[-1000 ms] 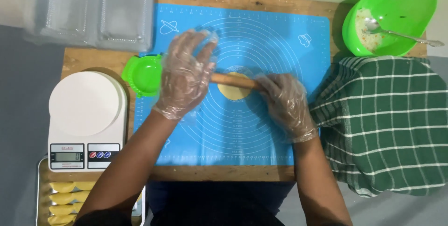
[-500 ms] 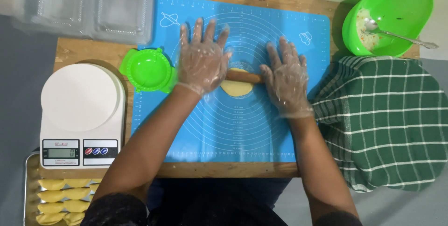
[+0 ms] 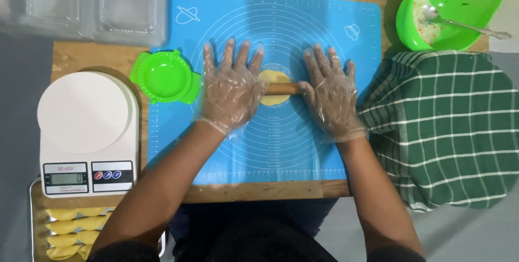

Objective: Flattening a small piece of dough using hands and a wooden rolling pin on a silicone mat.

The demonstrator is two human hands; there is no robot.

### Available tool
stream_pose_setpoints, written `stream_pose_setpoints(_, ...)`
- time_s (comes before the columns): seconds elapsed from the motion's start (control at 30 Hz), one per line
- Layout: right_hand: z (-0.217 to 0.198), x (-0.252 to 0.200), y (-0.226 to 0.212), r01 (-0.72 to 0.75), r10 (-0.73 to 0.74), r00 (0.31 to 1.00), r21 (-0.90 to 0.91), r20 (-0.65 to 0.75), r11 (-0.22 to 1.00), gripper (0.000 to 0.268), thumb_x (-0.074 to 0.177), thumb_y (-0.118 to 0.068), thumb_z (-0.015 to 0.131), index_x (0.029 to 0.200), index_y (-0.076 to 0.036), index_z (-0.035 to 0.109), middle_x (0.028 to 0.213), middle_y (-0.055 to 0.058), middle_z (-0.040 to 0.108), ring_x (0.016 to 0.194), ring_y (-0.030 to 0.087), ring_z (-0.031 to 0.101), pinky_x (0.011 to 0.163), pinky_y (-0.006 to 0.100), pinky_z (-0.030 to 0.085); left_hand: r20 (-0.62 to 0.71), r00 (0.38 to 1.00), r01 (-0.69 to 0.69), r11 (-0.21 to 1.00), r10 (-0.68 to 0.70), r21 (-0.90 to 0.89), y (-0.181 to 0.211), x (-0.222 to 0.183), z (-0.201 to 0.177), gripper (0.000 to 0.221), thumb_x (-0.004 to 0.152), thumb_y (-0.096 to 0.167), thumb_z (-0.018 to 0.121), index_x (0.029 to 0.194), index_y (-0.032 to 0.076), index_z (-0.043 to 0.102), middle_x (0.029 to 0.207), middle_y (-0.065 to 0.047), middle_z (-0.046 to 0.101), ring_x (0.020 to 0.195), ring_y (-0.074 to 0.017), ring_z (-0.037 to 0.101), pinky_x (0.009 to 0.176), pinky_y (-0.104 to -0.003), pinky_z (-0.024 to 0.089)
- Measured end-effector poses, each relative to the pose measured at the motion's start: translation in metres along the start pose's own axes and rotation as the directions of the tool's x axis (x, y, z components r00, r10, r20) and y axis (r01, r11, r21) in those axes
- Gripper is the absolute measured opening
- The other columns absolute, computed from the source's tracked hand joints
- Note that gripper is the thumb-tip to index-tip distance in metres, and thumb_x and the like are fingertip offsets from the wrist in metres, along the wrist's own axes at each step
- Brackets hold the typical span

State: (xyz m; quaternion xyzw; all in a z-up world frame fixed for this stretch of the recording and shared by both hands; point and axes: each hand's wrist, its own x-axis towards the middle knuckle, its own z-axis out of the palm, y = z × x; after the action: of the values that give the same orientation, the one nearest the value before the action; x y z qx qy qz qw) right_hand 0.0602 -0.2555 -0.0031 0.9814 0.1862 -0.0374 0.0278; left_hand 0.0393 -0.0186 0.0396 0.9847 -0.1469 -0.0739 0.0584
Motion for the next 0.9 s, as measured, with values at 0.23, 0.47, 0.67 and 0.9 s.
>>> stream_pose_setpoints(0.23,0.009,-0.028,-0.007,0.017,-0.025,0.988,-0.050,-0.151,0.999,0.068,0.107,-0.055,0.033,0.162,-0.016,0.040,0.161,0.018,0.045,0.144,0.044,0.044,0.110,0.066,0.034,-0.037,0.999,-0.039,0.999,0.039,0.009,0.001,-0.012,0.012,0.060,0.105,0.046,0.041,0.153,0.011,0.048,0.157,-0.018,0.046,0.148,-0.0411,0.034,0.114,-0.075,0.020)
stream_pose_setpoints(0.47,0.008,-0.058,-0.026,-0.089,0.084,0.993,-0.067,-0.078,0.994,0.074,0.102,-0.054,0.053,0.164,-0.018,0.035,0.169,0.016,0.029,0.150,0.046,0.031,0.113,0.064,0.039,-0.092,0.985,-0.146,0.989,0.148,0.026,-0.010,-0.026,0.023,0.050,0.107,0.038,0.043,0.143,0.007,0.058,0.145,-0.017,0.057,0.140,-0.0362,0.048,0.113,-0.061,0.038)
stream_pose_setpoints(0.67,0.009,-0.086,-0.032,-0.068,0.072,0.997,0.130,-0.022,0.989,0.064,0.104,-0.047,0.049,0.160,-0.017,0.040,0.165,0.015,0.034,0.150,0.042,0.031,0.121,0.062,0.025,-0.274,0.948,-0.175,0.984,0.159,-0.035,-0.020,-0.042,0.066,0.051,0.091,0.033,0.071,0.132,0.003,0.067,0.142,-0.017,0.060,0.141,-0.0377,0.048,0.114,-0.053,0.041)
stream_pose_setpoints(0.9,-0.008,-0.087,-0.028,-0.043,0.084,0.990,0.318,-0.116,0.947,0.049,0.105,-0.040,0.052,0.148,-0.017,0.053,0.164,0.011,0.039,0.148,0.039,0.037,0.121,0.058,0.032,-0.484,0.861,-0.177,0.984,0.158,0.006,-0.018,-0.051,0.072,0.046,0.082,0.029,0.080,0.118,0.002,0.070,0.131,-0.016,0.066,0.137,-0.0360,0.052,0.114,-0.051,0.043)
